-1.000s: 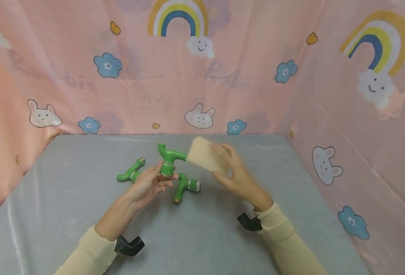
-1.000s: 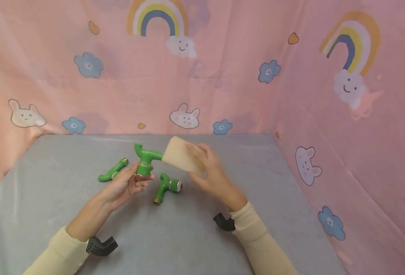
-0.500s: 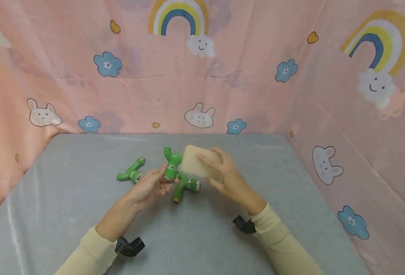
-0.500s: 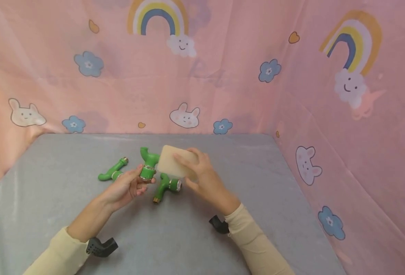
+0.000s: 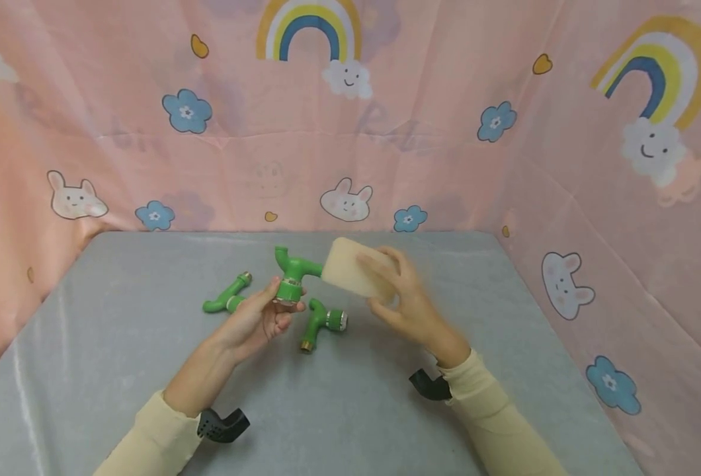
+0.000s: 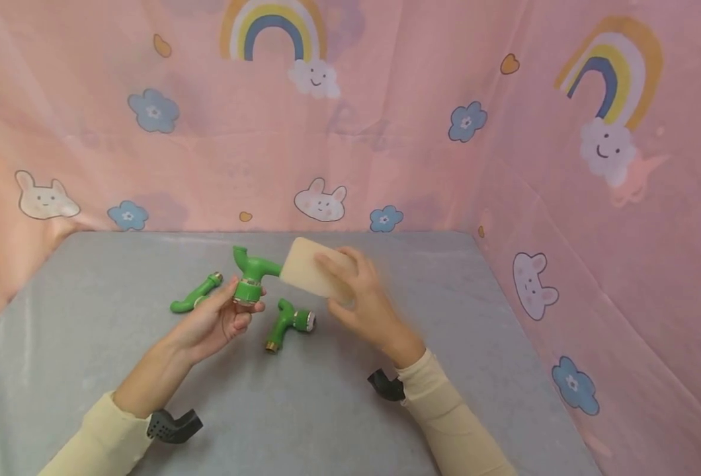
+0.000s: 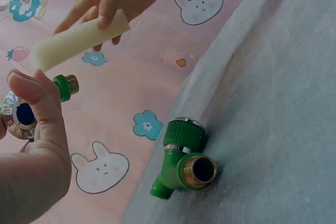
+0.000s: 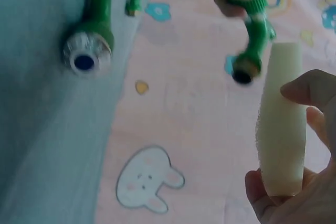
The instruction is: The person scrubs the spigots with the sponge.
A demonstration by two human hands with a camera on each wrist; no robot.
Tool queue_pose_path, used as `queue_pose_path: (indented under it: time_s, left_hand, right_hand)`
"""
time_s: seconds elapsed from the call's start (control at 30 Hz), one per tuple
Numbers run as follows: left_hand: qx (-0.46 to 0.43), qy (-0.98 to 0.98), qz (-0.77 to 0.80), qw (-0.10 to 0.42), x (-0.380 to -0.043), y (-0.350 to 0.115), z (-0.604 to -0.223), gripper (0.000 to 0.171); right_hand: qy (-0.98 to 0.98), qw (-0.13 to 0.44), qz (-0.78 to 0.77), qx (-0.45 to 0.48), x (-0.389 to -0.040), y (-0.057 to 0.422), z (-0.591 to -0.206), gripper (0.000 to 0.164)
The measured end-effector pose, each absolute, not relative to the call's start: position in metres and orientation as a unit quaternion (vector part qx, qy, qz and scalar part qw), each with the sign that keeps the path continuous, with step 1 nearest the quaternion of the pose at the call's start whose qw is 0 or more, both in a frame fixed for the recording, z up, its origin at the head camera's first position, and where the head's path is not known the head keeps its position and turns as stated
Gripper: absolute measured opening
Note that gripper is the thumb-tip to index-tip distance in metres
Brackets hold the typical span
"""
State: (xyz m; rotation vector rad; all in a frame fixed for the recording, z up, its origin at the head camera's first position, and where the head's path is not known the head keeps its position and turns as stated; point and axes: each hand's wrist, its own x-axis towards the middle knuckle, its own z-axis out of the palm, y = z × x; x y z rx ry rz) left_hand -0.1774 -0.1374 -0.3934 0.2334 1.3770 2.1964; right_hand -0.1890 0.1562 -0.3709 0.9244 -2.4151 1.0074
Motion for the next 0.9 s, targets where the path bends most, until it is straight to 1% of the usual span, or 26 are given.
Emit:
queue_pose_path:
  time_s: [0.13,0.27,0.4,0.53,0.7,0.8,0.9]
  left_hand:
    - [0.105,0.481,0.831,0.259,-0.178,-0.140,-0.391,0.047]
    - [0.104,0.474,0.840,0.242,-0.179,-0.143,-0.390,0.046]
    - [0.079,0.532,0.814,0.221,-0.180,-0.142,-0.392,0.049]
    - [0.051,0.611,0.765,0.198,-0.179,-0.136,-0.394,0.050]
    - [0.070,0.649,0.727,0.212,-0.176,-0.128,-0.396,0.047]
    - [0.075,0.649,0.724,0.220,-0.174,-0.126,-0.395,0.047]
    - [0.079,0.645,0.728,0.220,-0.173,-0.129,-0.393,0.053]
  right_hand:
    - [-0.852,0.164,0.345,0.357,-0.190,0.147,-0.378,0.067]
    - [-0.865,0.144,0.353,0.327,-0.196,0.151,-0.382,0.072]
    - [-0.865,0.131,0.377,0.304,-0.195,0.156,-0.380,0.071]
    - [-0.845,0.143,0.402,0.323,-0.187,0.151,-0.374,0.068]
    - [-0.824,0.155,0.408,0.361,-0.178,0.138,-0.375,0.068]
    - [-0.822,0.147,0.417,0.358,-0.177,0.133,-0.380,0.073]
    - [-0.831,0.140,0.415,0.343,-0.181,0.135,-0.384,0.074]
